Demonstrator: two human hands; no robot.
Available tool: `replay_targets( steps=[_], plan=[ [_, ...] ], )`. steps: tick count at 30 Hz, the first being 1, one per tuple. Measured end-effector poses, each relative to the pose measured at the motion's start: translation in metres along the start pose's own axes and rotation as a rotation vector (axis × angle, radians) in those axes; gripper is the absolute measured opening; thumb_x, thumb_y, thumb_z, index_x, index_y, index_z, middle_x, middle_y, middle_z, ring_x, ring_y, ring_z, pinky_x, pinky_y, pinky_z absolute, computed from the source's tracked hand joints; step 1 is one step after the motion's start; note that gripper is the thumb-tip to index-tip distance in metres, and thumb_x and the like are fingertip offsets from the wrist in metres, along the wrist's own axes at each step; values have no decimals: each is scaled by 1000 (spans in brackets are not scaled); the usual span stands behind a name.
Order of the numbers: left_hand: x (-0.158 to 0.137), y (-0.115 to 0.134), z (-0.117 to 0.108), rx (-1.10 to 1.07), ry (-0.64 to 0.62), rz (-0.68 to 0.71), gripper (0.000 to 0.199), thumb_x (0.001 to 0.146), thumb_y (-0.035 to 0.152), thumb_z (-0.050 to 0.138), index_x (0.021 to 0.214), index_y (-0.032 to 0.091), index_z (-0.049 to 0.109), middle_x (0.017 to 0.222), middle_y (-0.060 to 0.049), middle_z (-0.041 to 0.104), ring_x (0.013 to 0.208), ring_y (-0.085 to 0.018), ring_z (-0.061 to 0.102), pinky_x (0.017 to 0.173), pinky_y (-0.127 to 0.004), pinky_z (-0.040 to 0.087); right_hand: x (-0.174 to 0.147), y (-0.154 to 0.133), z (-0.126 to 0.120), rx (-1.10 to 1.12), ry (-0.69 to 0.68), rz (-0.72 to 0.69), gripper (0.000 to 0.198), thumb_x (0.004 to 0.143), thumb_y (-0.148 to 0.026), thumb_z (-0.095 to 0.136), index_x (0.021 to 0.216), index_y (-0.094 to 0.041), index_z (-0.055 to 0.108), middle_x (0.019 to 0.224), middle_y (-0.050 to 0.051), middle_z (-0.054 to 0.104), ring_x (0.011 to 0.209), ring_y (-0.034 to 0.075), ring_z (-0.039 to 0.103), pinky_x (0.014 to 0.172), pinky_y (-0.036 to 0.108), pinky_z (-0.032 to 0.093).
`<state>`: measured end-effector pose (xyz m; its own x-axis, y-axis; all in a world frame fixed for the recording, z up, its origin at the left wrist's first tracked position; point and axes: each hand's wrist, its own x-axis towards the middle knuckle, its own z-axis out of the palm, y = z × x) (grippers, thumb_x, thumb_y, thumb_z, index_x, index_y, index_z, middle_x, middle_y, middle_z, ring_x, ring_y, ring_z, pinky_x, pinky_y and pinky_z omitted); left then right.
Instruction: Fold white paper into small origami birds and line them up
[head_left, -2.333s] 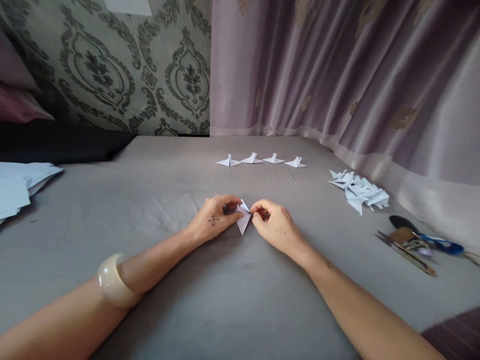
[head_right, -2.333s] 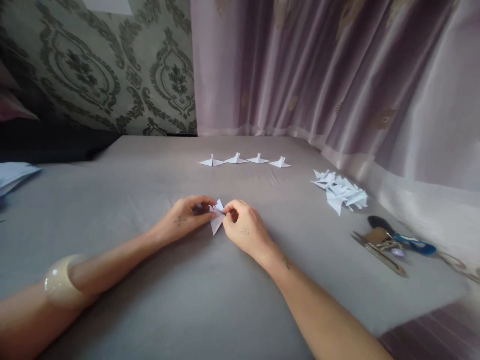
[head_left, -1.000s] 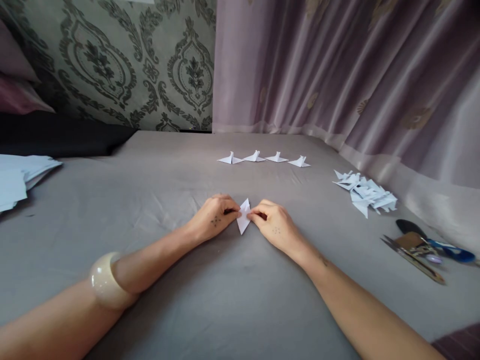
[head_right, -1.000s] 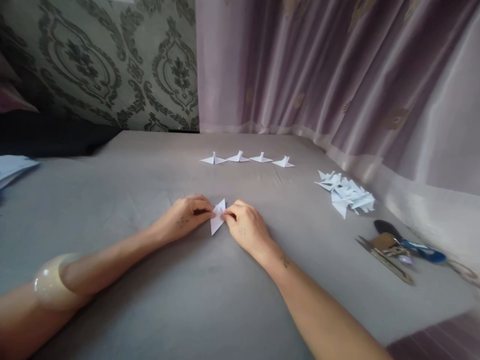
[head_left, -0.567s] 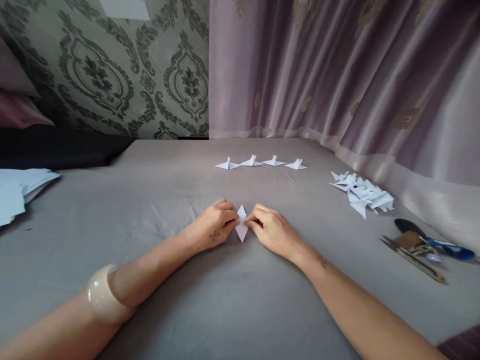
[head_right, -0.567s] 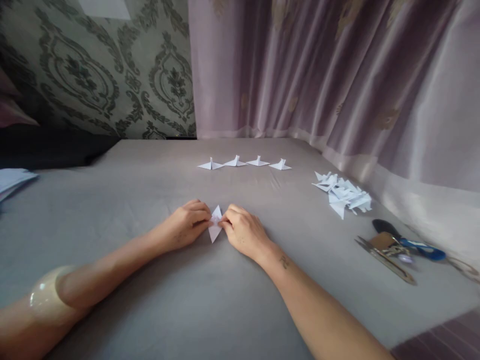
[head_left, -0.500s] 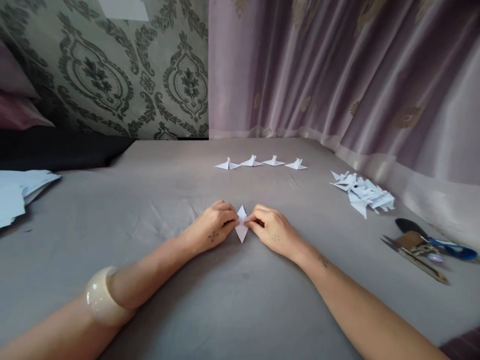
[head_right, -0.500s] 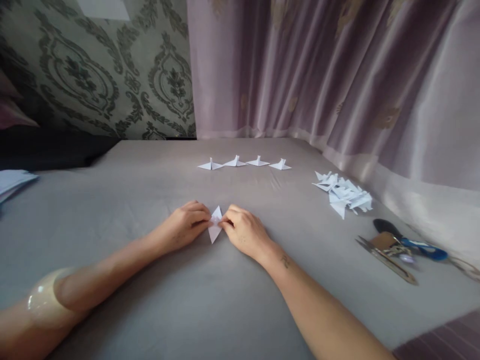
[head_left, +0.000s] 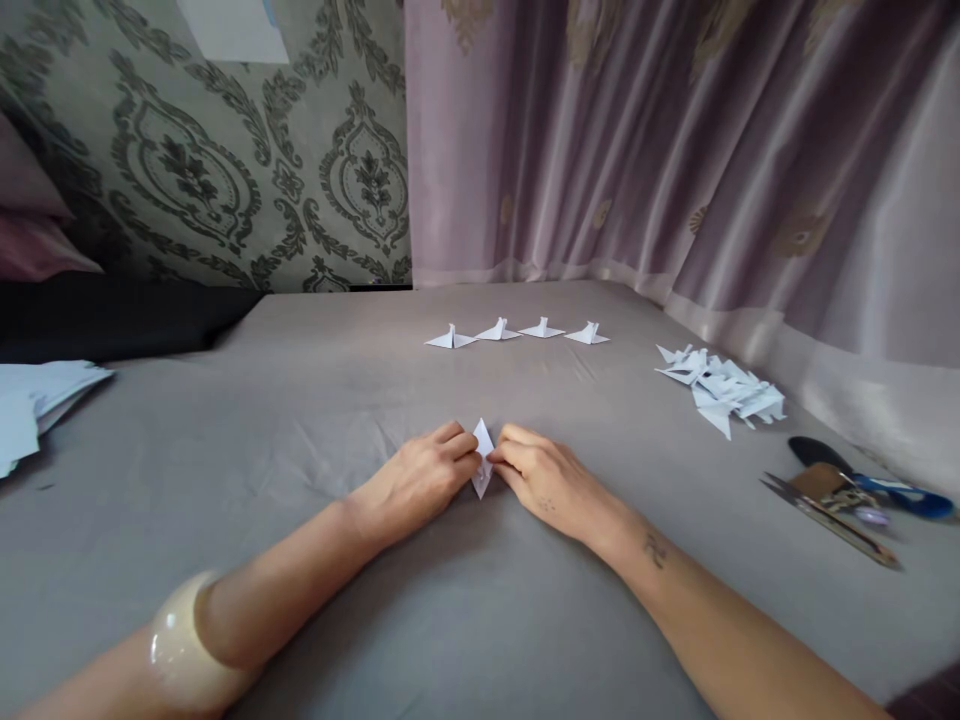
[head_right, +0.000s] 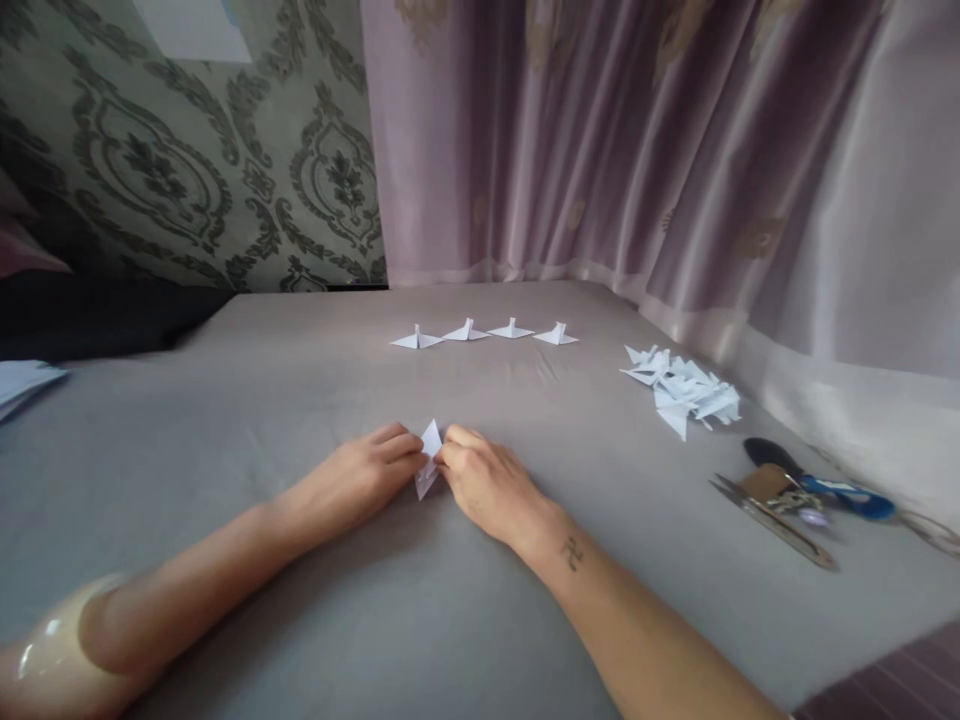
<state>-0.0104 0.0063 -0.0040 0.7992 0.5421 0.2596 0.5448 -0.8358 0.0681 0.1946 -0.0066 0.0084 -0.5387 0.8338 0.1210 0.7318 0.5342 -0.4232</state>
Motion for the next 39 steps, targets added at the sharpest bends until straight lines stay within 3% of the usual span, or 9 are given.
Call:
replay_targets(
  steps=[4,8,13,16,22,31,36,37,39],
  plan=[
    [2,-2,1,-25,-34,-37,26,95,12,40,86,14,64,89,-8,60,85,-19,53,66,-26,47,3,1,0,50,6,28,18,93,-18,50,88,-19,67,87,3,60,75,14,58,68,26,41],
    [5,-9,6,-253,52,-166,26,96,21,43,84,17,65,88,-5,63,83,-16,58,74,-25,48,9,3,3,174,54,139,15,91,-20,54,88,-20,68,87,1,62,73,12,58,67,24,42],
    [2,-5,7,-216,42,-167,27,95,17,40,86,18,65,88,-6,63,85,-18,58,72,-26,48,4,0,5,19,62,27,19,91,-17,51,85,-20,69,85,2,62,76,14,57,66,26,39],
    [3,-3,4,-237,33,-155,28,94,14,41,81,17,65,85,-6,63,83,-17,57,70,-25,46,4,-1,4,53,73,58,17,89,-18,54,82,-21,69,82,1,62,71,13,56,63,25,37],
    [11,-2,0,-517,119,-396,22,90,30,56,74,17,65,78,0,62,64,-10,56,59,-21,42,10,5,5,198,78,143,15,88,-21,56,83,-22,70,84,0,62,68,11,55,63,24,38],
    [10,-3,18,-295,148,-267,31,95,29,43,71,17,57,78,-5,58,72,-15,56,68,-25,44,7,-4,10,-74,67,120,17,93,-21,47,89,-18,64,93,7,62,80,17,59,63,27,36],
    [10,0,6,-404,116,-422,20,85,25,50,70,17,59,69,-1,56,62,-13,51,57,-23,41,8,8,6,193,39,102,16,89,-19,50,92,-19,66,94,5,64,79,14,59,72,27,43],
    [10,1,1,-491,98,-454,14,82,22,51,75,17,62,68,0,56,60,-12,51,55,-22,41,8,12,5,290,11,110,17,86,-17,52,95,-19,66,95,4,64,77,13,59,72,26,44],
    [9,3,-9,-637,61,-513,23,74,16,49,88,16,67,67,1,58,59,-11,51,53,-20,40,9,20,3,472,-5,170,29,79,-12,53,105,-18,64,96,5,66,76,12,60,71,26,46]
  ],
)
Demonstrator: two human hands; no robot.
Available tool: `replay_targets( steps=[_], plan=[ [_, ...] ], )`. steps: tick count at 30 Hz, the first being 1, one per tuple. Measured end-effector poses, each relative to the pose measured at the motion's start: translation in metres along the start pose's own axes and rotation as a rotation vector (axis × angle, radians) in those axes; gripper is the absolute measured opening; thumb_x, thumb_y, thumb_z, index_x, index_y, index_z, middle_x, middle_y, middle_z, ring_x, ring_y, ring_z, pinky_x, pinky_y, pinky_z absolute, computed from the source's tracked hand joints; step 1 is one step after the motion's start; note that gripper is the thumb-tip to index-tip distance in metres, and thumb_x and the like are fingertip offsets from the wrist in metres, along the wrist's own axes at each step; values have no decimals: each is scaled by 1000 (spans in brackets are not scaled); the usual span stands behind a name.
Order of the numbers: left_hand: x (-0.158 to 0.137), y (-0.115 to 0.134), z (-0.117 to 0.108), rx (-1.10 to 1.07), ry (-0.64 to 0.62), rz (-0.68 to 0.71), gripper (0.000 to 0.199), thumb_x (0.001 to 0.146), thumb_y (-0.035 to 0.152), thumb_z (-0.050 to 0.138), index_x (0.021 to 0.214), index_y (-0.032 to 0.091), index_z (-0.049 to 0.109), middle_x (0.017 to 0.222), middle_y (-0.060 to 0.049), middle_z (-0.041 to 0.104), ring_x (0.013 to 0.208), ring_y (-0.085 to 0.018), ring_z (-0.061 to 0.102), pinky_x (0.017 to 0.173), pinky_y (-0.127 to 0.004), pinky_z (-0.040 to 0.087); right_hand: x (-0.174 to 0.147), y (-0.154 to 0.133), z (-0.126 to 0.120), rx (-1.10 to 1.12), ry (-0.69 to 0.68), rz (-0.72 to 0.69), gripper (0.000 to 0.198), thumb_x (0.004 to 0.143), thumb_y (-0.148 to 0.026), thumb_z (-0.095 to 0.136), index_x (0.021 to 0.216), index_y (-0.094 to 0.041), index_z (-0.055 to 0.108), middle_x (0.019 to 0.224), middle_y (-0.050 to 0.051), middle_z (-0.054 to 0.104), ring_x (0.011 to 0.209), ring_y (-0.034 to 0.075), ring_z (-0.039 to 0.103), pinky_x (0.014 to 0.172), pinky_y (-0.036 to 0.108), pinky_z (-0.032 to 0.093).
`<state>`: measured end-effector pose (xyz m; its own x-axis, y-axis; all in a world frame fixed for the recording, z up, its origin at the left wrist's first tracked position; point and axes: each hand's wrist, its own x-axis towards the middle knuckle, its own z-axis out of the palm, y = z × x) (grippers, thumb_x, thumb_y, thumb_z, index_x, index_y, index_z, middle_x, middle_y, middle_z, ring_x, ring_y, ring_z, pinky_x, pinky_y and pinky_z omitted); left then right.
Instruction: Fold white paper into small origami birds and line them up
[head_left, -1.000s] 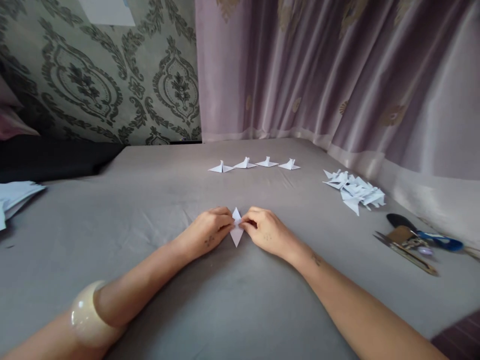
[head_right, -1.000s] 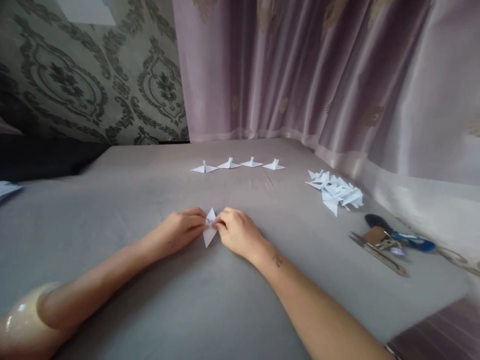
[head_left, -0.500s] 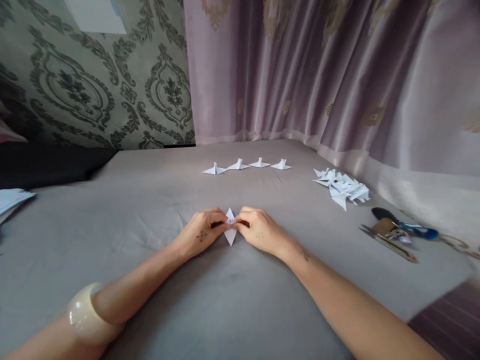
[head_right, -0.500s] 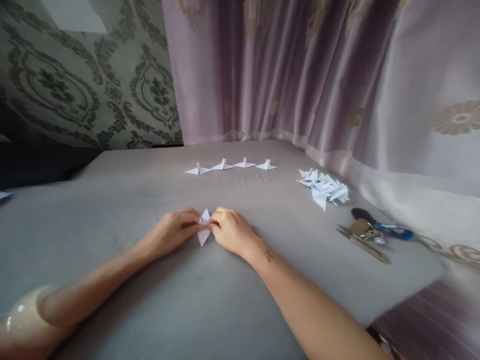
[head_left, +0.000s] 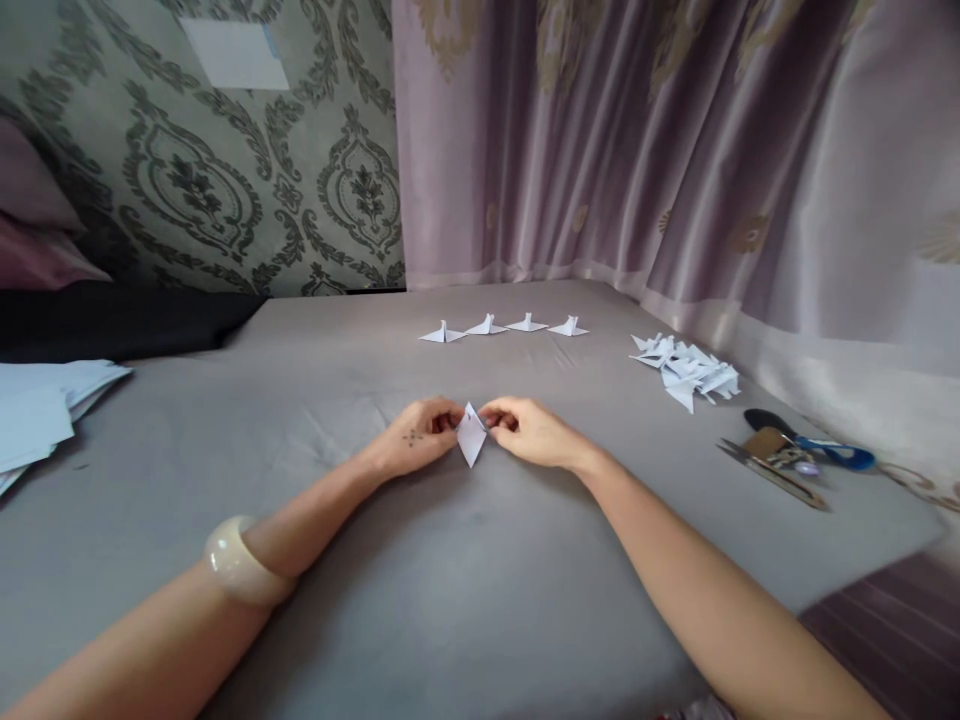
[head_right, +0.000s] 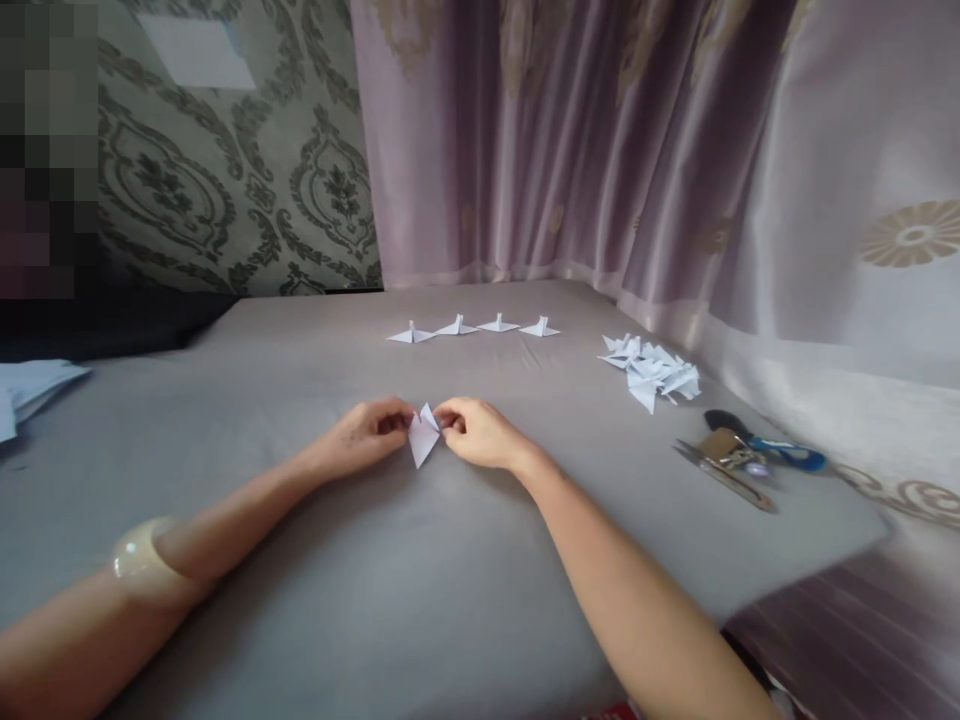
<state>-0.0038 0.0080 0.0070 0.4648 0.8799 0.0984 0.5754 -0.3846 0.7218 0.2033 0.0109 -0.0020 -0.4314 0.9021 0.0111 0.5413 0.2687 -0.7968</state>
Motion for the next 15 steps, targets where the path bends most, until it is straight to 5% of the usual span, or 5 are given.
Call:
replay_targets(
  steps=[5,15],
  plan=[
    [-4,4,-5,-92,20,-85,38,66,14,50,100,15,69,80,-1,63,67,-12,55,61,-23,45,1,2,-4,170,136,151,33,66,-10,54,98,-17,62,93,6,68,76,14,62,65,25,48],
    [0,1,7,-128,126,-43,22,80,35,60,88,18,71,76,0,68,65,-12,55,63,-23,43,-4,-13,2,169,149,166,18,70,-18,52,79,-18,67,69,2,66,64,13,59,54,22,43]
  ],
)
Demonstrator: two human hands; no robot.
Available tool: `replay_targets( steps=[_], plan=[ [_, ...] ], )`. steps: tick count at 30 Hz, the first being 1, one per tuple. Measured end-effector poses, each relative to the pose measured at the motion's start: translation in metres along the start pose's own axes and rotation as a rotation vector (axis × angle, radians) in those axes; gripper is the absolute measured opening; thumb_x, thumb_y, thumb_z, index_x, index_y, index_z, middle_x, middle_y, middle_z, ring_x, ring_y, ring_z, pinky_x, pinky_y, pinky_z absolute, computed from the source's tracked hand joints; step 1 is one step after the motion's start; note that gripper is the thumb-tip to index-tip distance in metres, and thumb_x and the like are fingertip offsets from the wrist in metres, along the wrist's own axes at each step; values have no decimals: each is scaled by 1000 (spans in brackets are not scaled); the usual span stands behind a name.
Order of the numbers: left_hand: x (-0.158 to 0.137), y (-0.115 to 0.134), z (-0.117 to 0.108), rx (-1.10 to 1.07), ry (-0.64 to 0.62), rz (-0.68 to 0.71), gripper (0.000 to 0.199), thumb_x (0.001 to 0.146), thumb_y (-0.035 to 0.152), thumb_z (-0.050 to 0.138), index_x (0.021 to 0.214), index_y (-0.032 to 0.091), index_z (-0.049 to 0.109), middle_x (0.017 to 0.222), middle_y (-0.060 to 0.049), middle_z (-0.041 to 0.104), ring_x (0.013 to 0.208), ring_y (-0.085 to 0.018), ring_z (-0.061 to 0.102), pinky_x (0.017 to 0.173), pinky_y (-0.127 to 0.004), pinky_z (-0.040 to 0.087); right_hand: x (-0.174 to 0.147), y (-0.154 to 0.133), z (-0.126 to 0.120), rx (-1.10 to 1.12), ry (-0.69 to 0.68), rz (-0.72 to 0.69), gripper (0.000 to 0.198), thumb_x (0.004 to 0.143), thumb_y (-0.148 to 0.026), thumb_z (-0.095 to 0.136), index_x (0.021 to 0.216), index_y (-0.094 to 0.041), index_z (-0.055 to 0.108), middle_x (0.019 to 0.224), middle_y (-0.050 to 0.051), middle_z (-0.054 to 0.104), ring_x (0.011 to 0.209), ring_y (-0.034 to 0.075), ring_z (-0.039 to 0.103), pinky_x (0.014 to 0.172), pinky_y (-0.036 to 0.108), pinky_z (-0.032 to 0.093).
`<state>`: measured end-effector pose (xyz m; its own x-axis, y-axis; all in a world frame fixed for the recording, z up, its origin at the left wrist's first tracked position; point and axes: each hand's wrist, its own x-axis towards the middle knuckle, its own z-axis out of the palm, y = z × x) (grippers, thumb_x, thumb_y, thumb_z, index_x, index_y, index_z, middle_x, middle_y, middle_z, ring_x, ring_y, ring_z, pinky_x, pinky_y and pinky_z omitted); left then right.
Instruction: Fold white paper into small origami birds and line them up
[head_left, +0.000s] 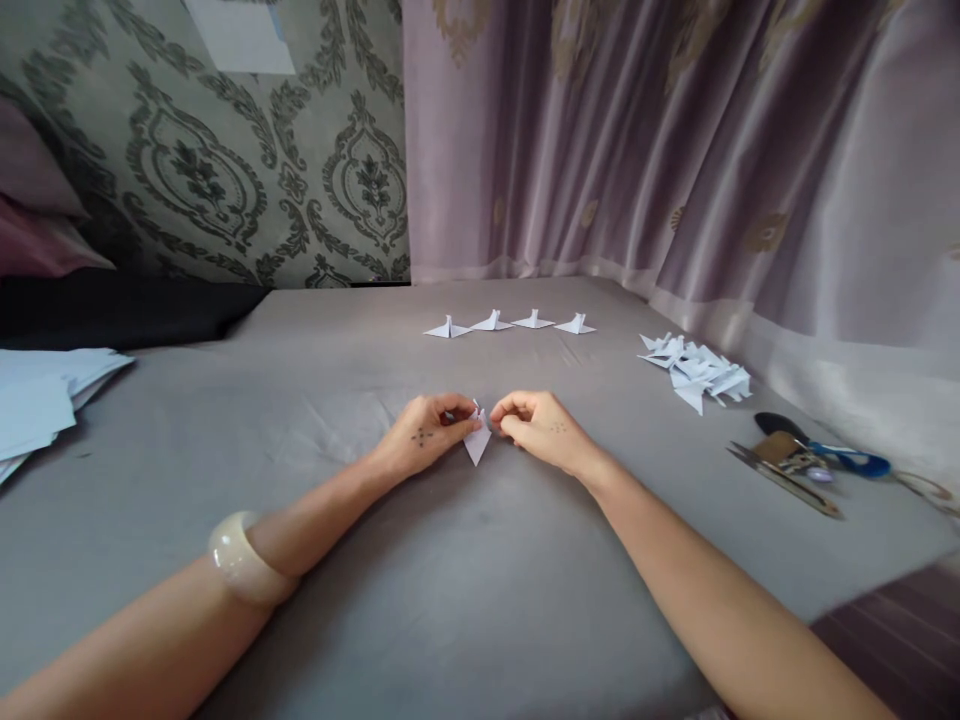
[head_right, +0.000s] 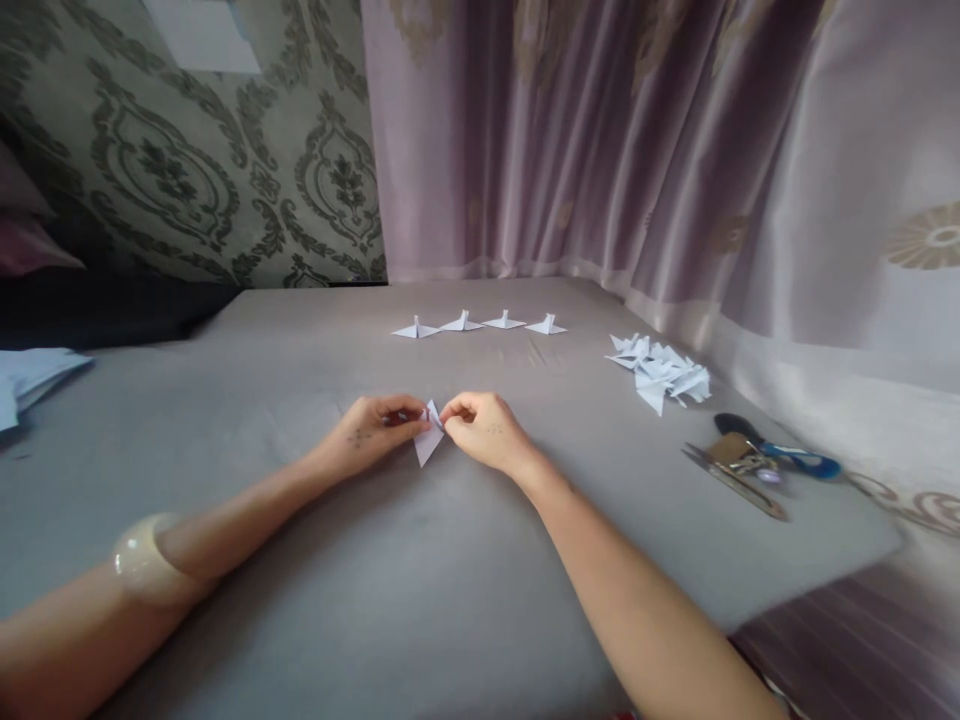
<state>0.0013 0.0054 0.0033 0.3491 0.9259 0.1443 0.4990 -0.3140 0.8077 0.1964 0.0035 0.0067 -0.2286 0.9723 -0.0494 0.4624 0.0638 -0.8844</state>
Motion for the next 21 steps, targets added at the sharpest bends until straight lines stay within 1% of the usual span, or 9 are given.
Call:
replay_targets(
  steps=[2,5,9,11,13,15,16,21],
  plan=[
    [0,0,1,-6,0,-20,23,82,37,59,85,18,72,72,1,67,63,-12,55,60,-22,42,-1,-2,2,-26,2,-6,19,71,-18,52,79,-18,69,69,2,67,62,12,58,55,23,43],
    [0,0,2,5,1,-40,24,83,38,58,86,20,74,69,3,67,61,-12,55,57,-21,40,-3,-5,3,-55,13,-13,21,71,-19,52,80,-19,71,72,2,69,62,12,58,59,24,44],
    [-1,0,4,21,17,-21,24,83,38,59,84,19,74,69,2,67,63,-13,57,59,-21,41,-5,-9,5,-60,18,-14,20,73,-20,52,79,-19,71,71,1,68,65,13,59,62,24,44],
    [-1,2,4,32,24,-10,23,83,36,60,84,19,74,72,1,69,65,-13,59,60,-22,42,-5,-11,6,-49,20,4,19,77,-27,53,75,-18,70,70,1,67,66,14,59,61,24,43],
    [-1,4,3,44,23,11,20,84,33,59,85,20,74,75,0,71,67,-14,61,62,-22,44,-3,-11,9,-30,26,49,29,81,-41,53,73,-18,69,70,2,66,66,15,59,59,25,43],
    [-2,6,3,63,16,56,19,85,29,58,85,20,74,79,0,72,70,-14,63,64,-22,45,-1,-9,12,-10,40,86,41,82,-53,52,72,-18,69,71,3,66,66,15,59,59,25,44],
    [-2,7,3,76,14,82,19,86,28,57,84,20,74,80,0,73,71,-14,64,65,-22,45,1,-7,13,-4,51,94,43,81,-57,52,72,-18,69,70,3,66,66,15,60,59,26,44],
    [-3,6,3,120,19,167,18,87,23,56,84,20,74,83,-1,73,74,-14,65,67,-22,46,6,-1,17,-3,76,104,42,80,-56,56,72,-17,70,68,3,65,68,16,60,61,26,45]
  ],
)
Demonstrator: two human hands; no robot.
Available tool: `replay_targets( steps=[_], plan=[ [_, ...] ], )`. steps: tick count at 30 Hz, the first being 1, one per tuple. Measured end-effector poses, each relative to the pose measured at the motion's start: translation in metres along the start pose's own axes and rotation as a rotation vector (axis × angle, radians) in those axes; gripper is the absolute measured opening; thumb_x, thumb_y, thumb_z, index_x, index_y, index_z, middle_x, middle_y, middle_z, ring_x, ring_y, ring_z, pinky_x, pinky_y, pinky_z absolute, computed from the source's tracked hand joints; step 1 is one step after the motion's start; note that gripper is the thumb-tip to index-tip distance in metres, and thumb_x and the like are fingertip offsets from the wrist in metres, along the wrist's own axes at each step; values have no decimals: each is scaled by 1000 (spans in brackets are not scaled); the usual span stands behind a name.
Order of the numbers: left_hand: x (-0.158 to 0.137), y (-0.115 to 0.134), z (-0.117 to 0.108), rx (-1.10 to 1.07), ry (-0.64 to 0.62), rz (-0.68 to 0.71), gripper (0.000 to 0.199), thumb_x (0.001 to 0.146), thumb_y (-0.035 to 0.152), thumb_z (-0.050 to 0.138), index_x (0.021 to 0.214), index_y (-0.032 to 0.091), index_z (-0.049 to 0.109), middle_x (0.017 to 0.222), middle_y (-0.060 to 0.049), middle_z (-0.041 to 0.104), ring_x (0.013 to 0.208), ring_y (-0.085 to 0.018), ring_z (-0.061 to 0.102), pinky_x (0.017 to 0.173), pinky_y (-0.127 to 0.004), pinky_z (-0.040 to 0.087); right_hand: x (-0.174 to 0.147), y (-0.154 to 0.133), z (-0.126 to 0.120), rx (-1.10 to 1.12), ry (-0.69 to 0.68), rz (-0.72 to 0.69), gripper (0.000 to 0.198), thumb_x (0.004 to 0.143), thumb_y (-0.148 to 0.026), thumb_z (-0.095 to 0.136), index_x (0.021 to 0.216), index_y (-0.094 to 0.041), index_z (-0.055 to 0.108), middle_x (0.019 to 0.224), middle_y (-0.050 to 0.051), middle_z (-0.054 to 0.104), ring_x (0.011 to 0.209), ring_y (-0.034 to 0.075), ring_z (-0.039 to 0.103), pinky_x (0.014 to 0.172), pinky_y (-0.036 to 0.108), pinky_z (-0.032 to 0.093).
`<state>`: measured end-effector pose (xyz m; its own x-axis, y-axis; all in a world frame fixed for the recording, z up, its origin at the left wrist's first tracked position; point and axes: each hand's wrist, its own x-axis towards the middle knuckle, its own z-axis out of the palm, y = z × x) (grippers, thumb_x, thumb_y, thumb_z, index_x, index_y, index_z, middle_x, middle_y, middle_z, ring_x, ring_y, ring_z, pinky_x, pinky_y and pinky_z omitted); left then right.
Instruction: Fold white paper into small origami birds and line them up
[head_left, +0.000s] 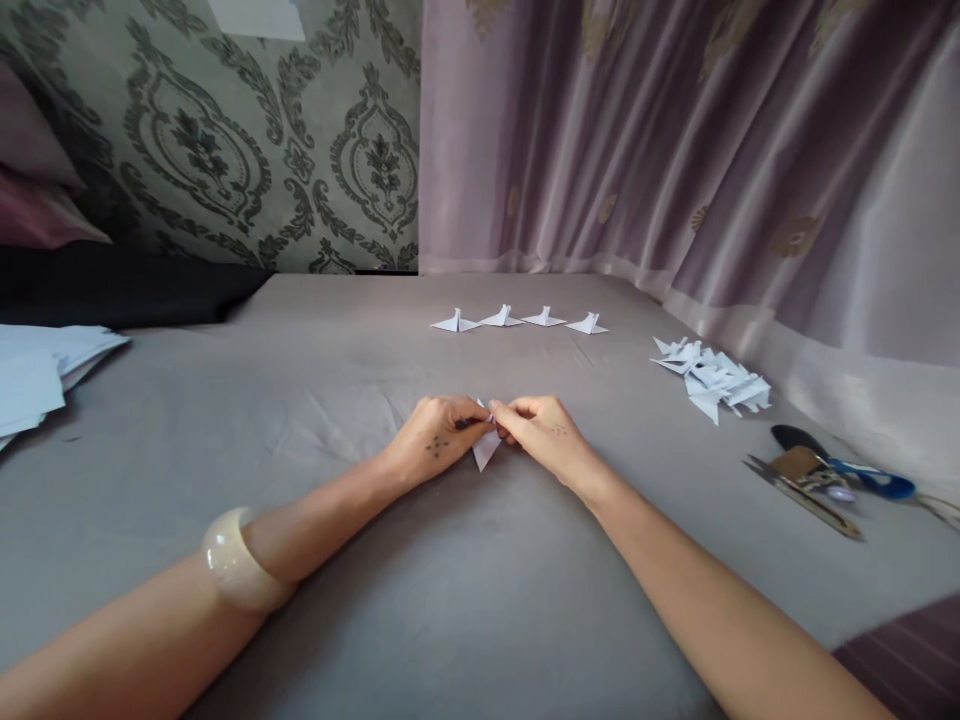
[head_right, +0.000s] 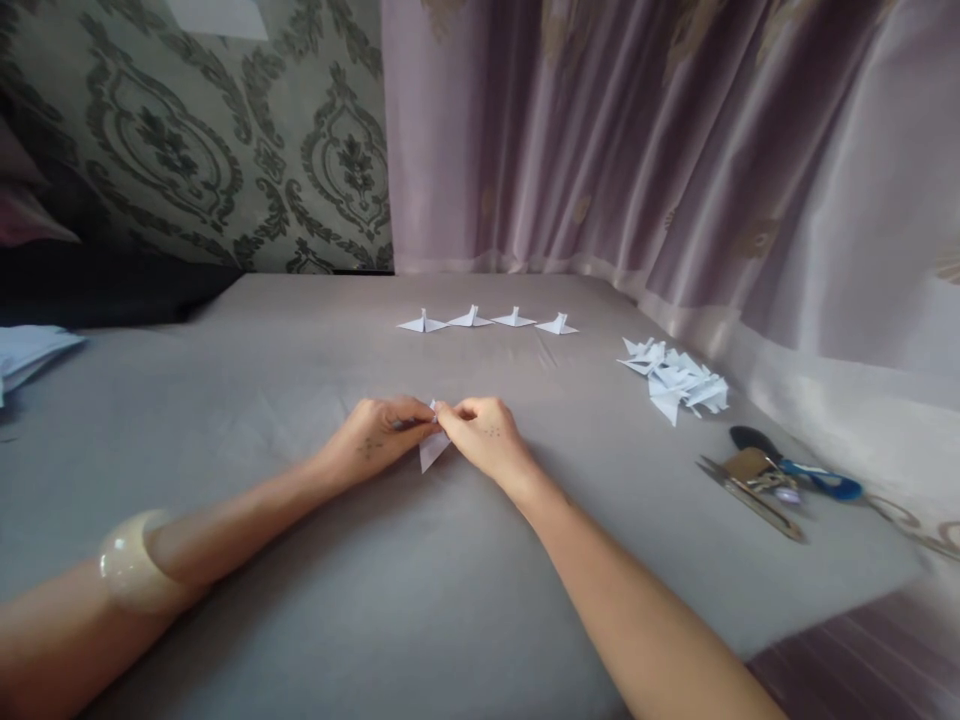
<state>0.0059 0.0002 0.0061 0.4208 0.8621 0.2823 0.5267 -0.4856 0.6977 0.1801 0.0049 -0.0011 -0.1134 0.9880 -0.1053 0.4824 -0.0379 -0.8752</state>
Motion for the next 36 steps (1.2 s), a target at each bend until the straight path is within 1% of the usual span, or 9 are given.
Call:
replay_targets(
  steps=[5,9,13,20,24,27,31,36],
  plan=[
    [0,0,0,-3,10,20,17,87,22,57,85,20,74,83,-1,73,75,-14,66,68,-21,46,-4,-6,-4,-6,17,-23,42,78,-56,58,70,-17,70,66,3,65,62,14,57,57,25,42],
    [0,1,-2,9,3,5,17,87,22,57,85,20,74,79,0,72,72,-13,65,66,-21,45,-7,-11,-7,-5,20,-43,37,77,-51,61,69,-17,70,63,2,64,60,13,55,55,24,40],
    [1,-1,-2,-11,-5,1,17,87,23,57,85,20,74,80,0,72,73,-14,66,67,-20,45,-6,-9,-7,21,0,-35,32,78,-46,61,73,-16,71,68,3,66,62,14,57,56,24,42],
    [1,-3,-2,-40,-13,-31,18,87,25,58,83,21,75,80,0,73,74,-14,66,66,-20,45,-4,-12,-8,60,-50,66,32,77,-46,61,74,-15,70,71,4,66,60,12,54,52,23,40],
    [1,-3,-1,-56,-15,-41,17,86,24,58,84,21,75,82,0,74,75,-14,67,67,-20,45,-5,-16,-8,65,-58,128,22,75,-37,63,73,-16,70,70,3,64,59,11,52,51,22,38],
    [2,-5,0,-82,-9,-51,17,86,25,59,84,21,75,82,0,74,76,-14,67,67,-20,45,-5,-17,-10,81,-82,119,19,75,-34,63,74,-16,70,69,2,63,58,9,50,51,21,38],
    [2,-9,1,-124,-8,-90,17,85,29,59,86,23,75,80,2,74,73,-14,65,65,-20,45,-4,-17,-14,157,-135,116,15,73,-30,65,74,-15,70,70,1,62,60,8,50,54,19,40],
    [2,-9,1,-155,-31,-116,19,86,31,58,87,23,75,81,2,74,74,-13,64,66,-20,44,0,-12,-17,270,-180,209,18,70,-31,71,73,-14,69,73,4,64,62,8,51,47,17,38]
  ],
)
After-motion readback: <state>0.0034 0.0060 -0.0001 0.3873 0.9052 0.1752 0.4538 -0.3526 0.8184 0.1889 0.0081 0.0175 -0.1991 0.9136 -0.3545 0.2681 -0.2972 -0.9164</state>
